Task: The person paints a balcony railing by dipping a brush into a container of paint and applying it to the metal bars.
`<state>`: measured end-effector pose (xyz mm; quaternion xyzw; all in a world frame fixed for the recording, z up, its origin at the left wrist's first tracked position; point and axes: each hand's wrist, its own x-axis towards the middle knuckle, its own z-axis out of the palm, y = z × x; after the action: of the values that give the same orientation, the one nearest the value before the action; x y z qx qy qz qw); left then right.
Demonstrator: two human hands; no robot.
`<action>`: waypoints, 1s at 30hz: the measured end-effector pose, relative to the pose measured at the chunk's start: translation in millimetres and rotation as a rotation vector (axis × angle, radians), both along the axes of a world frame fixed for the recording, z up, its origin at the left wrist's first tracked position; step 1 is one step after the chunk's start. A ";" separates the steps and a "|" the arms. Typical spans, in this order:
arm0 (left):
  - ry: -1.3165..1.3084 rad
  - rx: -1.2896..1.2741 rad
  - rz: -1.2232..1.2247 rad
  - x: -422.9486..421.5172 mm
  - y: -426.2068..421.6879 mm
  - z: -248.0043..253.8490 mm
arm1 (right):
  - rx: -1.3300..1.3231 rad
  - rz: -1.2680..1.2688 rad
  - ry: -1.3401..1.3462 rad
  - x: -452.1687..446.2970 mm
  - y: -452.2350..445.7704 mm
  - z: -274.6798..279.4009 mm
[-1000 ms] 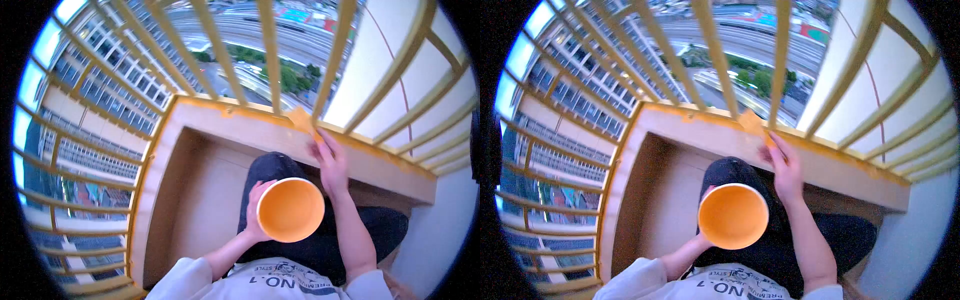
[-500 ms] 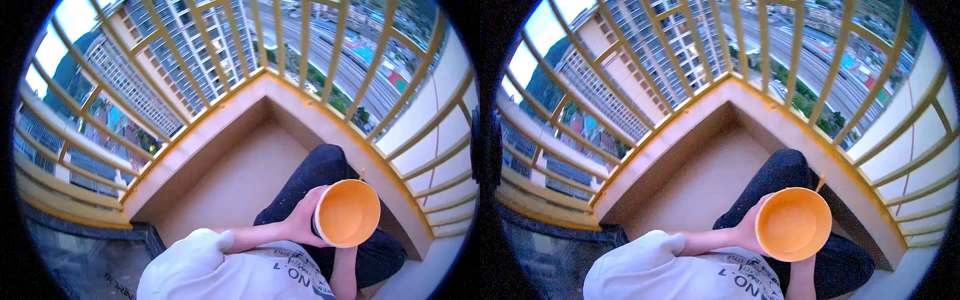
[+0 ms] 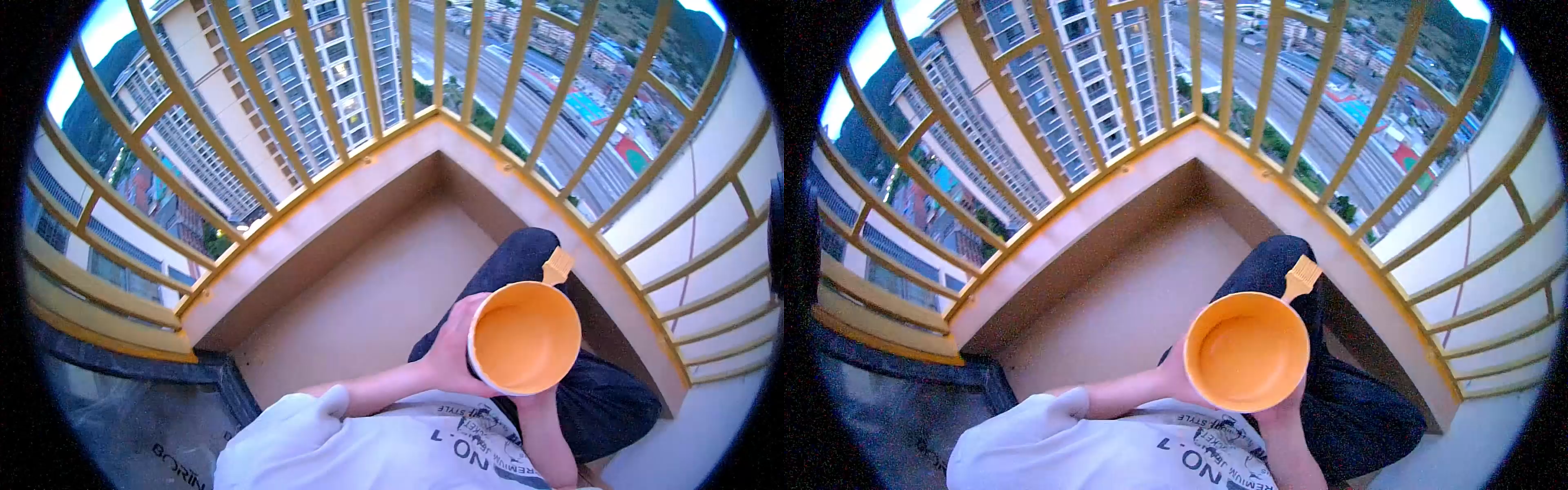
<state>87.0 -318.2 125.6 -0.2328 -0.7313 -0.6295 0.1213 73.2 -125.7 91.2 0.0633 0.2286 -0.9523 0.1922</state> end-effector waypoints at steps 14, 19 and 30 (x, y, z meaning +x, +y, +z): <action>-0.380 -0.979 0.526 43.4 -274.4 -264.0 | -0.277 0.142 0.168 -62.1 -58.6 49.7; -0.591 -1.182 0.528 64.6 -287.1 -227.7 | -0.454 0.324 0.259 -135.4 -124.0 74.2; -0.726 -1.193 0.386 41.1 -290.3 -216.9 | -0.649 0.485 0.036 -259.8 -234.9 131.3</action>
<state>128.1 -608.4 -91.3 0.0975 -0.9725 -0.1285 -0.1679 -186.6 -360.6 222.5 -0.0731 -0.0723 -0.9029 0.4174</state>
